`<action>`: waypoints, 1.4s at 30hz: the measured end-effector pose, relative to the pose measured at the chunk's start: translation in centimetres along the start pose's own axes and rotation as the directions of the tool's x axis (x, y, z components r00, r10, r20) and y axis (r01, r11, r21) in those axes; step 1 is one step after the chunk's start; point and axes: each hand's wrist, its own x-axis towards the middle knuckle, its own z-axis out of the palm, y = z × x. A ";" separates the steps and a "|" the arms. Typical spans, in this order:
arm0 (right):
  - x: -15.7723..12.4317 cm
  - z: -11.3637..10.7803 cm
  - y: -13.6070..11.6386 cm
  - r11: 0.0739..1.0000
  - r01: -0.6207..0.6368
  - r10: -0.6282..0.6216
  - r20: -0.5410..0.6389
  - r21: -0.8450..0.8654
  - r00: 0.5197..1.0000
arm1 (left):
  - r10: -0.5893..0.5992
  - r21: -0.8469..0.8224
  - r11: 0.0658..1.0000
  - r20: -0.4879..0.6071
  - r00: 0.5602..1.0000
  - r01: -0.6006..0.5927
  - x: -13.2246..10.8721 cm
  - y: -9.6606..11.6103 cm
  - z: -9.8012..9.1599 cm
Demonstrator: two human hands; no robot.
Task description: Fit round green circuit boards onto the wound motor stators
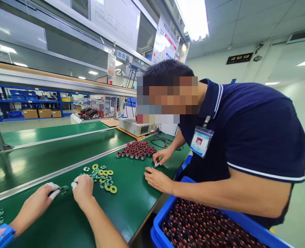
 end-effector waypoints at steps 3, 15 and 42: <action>0.2 -0.4 0.2 0.999 0.030 -0.029 -0.008 0.027 1.000 | 0.025 -0.093 0.995 0.014 1.000 -0.024 0.8 0.6 0.3; 0.6 0.5 0.0 0.999 -0.040 0.040 -0.045 -0.002 0.998 | -0.012 -0.101 0.995 0.044 0.999 0.016 1.6 -0.6 0.1; 0.0 -1.5 1.2 0.983 -0.094 0.086 -0.054 -0.156 0.995 | 0.057 0.019 0.998 0.148 0.987 -0.061 2.1 4.7 0.1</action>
